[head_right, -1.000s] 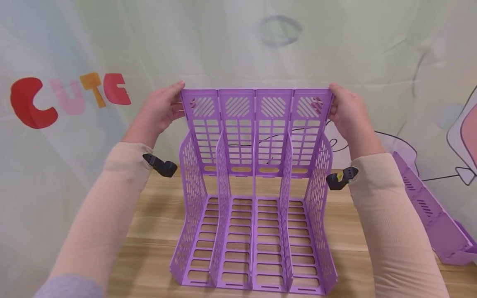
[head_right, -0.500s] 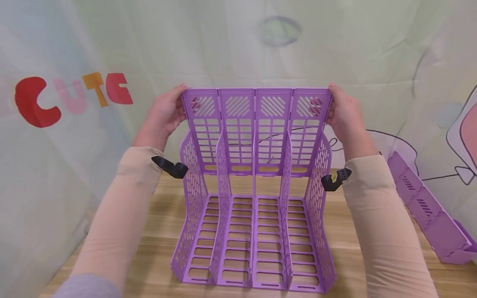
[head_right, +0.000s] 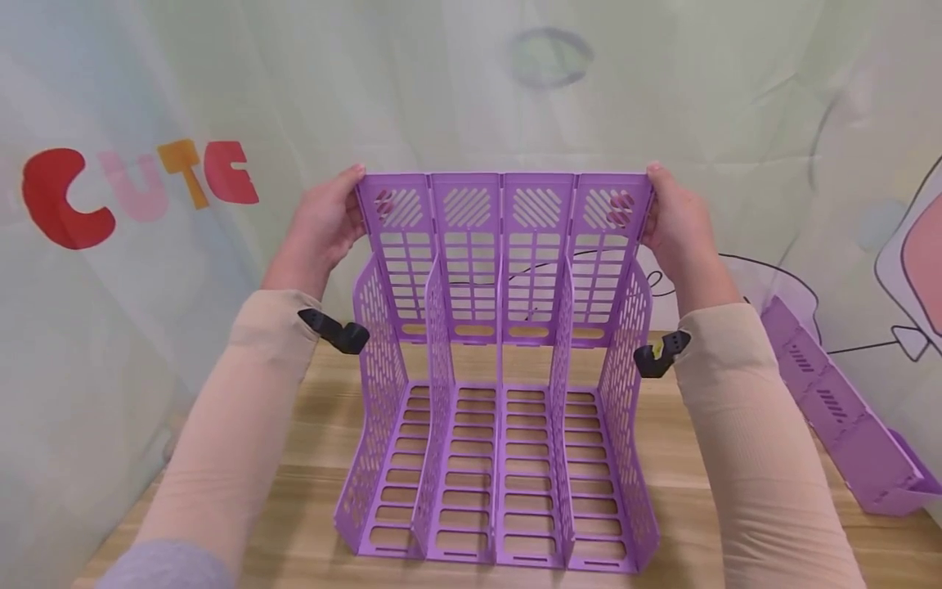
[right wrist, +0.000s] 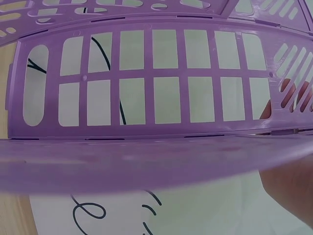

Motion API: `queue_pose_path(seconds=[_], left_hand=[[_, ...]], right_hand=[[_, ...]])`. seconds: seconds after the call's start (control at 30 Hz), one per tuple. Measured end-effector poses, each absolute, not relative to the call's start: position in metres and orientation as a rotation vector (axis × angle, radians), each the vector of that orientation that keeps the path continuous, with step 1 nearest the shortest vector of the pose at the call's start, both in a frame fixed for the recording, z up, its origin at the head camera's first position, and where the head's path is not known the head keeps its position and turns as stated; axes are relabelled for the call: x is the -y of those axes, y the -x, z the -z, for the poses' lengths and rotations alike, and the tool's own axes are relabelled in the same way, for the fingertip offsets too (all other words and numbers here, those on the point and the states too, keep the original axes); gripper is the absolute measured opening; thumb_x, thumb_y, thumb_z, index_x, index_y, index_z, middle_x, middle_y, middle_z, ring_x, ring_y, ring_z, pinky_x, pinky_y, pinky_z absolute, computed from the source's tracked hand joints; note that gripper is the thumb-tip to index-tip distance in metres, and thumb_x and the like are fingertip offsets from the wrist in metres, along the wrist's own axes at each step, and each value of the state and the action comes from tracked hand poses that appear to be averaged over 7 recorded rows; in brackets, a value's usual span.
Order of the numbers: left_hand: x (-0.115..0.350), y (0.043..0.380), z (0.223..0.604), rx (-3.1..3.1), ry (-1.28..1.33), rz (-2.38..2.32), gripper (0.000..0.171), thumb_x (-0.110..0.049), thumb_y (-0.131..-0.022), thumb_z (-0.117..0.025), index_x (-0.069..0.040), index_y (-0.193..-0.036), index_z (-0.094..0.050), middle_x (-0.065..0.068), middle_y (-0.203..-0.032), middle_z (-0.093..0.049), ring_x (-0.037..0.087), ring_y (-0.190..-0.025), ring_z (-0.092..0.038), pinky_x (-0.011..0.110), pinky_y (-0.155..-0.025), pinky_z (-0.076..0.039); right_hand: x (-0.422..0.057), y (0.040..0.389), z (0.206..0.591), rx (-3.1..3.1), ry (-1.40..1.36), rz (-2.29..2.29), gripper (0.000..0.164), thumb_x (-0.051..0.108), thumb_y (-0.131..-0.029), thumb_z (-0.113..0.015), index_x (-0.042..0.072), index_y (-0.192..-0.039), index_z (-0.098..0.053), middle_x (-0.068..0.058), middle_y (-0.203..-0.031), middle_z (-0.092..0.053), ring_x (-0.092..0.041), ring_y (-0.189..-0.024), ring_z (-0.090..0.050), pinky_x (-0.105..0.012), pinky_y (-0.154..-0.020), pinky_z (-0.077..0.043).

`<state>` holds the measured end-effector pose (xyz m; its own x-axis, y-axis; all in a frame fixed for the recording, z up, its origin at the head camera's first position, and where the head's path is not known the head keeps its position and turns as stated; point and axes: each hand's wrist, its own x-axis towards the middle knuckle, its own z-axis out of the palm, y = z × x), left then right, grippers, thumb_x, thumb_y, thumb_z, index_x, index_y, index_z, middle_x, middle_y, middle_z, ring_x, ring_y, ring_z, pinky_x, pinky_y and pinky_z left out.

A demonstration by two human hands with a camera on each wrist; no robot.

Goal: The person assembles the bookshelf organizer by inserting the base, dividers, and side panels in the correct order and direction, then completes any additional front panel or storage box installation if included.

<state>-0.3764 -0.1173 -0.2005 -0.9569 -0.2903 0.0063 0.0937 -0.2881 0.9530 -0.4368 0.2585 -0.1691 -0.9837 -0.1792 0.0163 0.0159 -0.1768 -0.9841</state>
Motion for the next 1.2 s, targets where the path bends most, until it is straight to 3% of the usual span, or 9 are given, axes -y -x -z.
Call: queue_pose_path(seconds=[1.2], left_hand=[[0.117,0.372,0.215,1.697,-0.241,2.345,0.031,-0.037,-0.096,-0.057,-0.007,-0.092,-0.066,0.003,-0.078,-0.065,0.015,-0.066,-0.059,0.024,-0.066,-0.049]], right_hand=[[-0.26,0.435,0.18,-1.9,0.174,2.339,0.039,0.044,-0.096,-0.053,0.008,-0.085,-0.062,-0.002,-0.069,-0.069,-0.013,-0.059,-0.059,-0.025,-0.061,-0.049]])
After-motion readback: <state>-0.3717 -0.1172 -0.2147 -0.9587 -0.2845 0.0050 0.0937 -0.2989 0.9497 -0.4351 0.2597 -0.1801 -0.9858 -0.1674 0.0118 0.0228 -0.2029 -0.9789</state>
